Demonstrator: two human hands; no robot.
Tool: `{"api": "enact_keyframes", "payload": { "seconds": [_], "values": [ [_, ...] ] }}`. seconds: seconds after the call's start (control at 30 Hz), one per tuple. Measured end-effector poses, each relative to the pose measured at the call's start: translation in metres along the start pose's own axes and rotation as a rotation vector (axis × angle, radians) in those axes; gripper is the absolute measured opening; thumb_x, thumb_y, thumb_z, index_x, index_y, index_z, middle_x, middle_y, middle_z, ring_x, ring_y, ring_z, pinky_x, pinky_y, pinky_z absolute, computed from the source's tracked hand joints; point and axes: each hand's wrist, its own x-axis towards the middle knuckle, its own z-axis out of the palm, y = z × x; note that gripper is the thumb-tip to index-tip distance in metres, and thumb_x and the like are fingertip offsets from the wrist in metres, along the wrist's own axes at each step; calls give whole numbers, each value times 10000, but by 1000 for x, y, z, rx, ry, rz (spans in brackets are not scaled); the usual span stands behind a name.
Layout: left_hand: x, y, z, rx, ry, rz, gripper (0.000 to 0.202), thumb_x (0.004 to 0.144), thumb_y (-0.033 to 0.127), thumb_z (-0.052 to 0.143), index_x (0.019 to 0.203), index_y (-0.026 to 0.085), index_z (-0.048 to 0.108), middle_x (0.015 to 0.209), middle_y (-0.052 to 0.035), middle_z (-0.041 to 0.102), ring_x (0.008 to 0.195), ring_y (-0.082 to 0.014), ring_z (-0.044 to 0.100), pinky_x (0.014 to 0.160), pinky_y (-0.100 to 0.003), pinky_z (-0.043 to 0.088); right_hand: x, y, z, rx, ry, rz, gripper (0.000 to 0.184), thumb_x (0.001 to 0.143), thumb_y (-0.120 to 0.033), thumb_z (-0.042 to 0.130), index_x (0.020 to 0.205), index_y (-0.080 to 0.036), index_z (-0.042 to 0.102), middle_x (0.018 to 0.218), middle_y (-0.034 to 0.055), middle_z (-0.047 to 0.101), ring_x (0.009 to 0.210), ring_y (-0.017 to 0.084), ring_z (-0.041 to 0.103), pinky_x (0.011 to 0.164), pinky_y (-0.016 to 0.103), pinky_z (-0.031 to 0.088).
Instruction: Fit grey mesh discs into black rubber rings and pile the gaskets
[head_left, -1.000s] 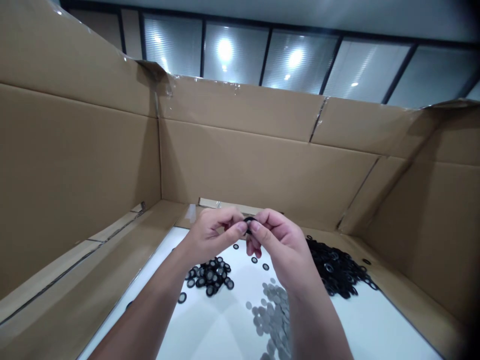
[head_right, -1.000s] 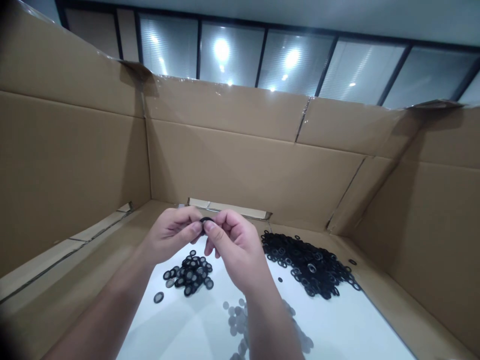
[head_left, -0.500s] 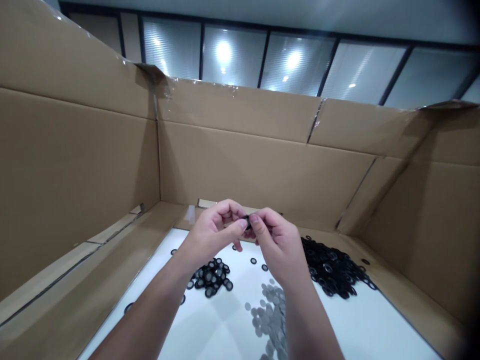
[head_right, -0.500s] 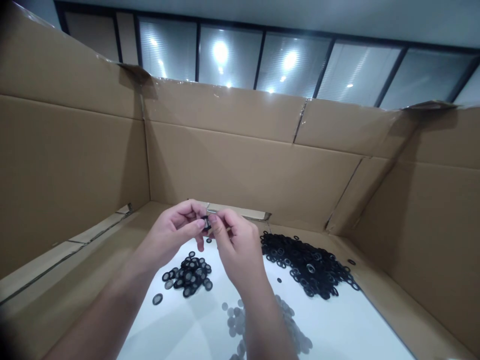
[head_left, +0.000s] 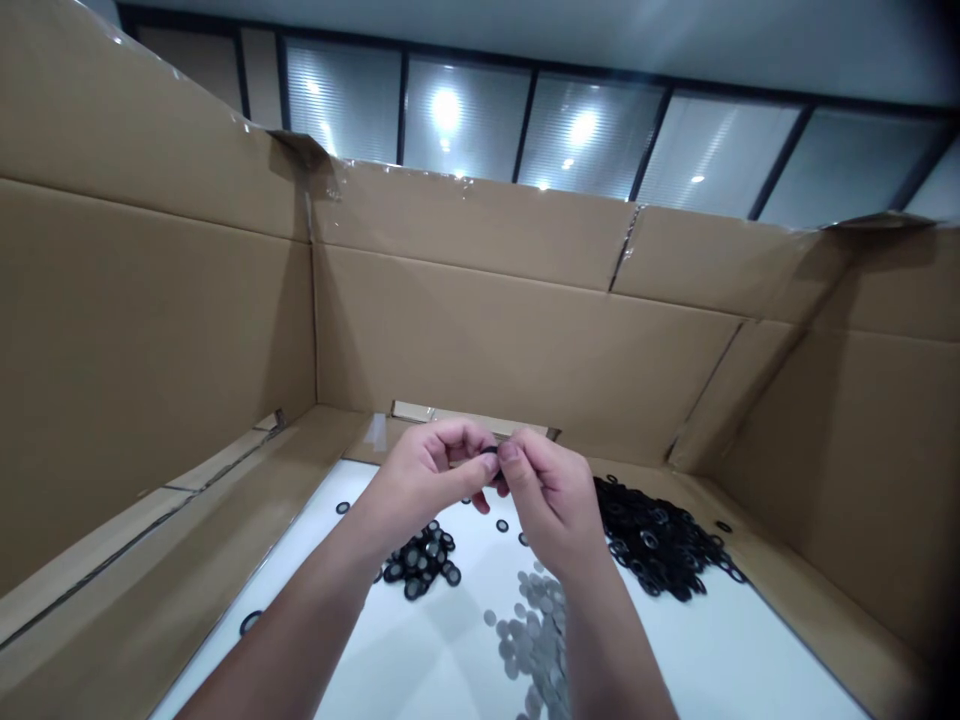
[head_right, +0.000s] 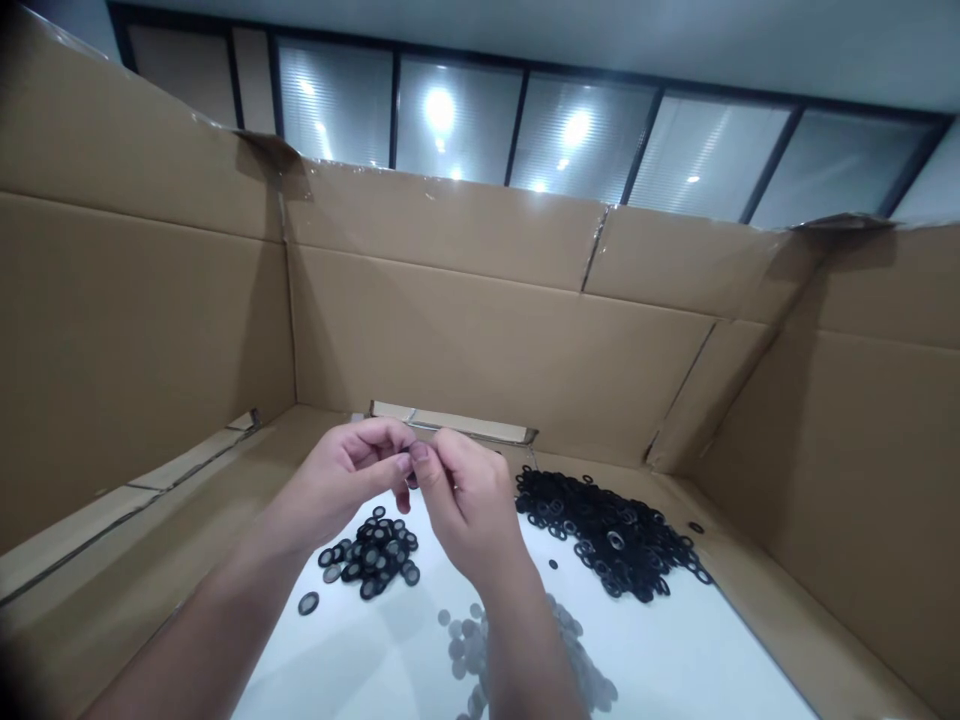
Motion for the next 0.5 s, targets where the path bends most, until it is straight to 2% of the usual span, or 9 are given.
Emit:
{"api": "enact_keyframes", "payload": {
  "seconds": [0.17,0.27,0.4,0.5],
  "values": [
    [-4,6,-1,37,7,-68,149,891,231,720,797,147,639,746,10,646,702,-94,637,630,-193,575,-1,5,5,-141,78,-213,274,1008,-166,488,736,-200,487,657,-39,473,564,93,431,552,239,333],
    [-6,11,-1,75,23,-90,146,882,217,720,784,146,638,736,11,651,710,-96,647,645,-194,577,-1,7,8,-201,128,-284,254,991,-135,499,746,-200,501,660,-32,480,576,101,435,563,248,337],
    [-8,14,0,115,42,-92,129,880,222,723,802,150,648,745,21,642,683,-84,639,639,-189,571,0,5,8,-198,150,-311,250,986,-125,490,749,-204,498,660,-30,476,578,106,444,558,247,345],
    [-6,13,1,133,35,-71,140,885,265,730,833,154,661,772,15,631,704,-90,623,624,-189,567,0,3,8,-156,171,-250,271,997,-137,476,736,-206,490,641,-41,451,547,98,422,530,240,330]
  ]
}}
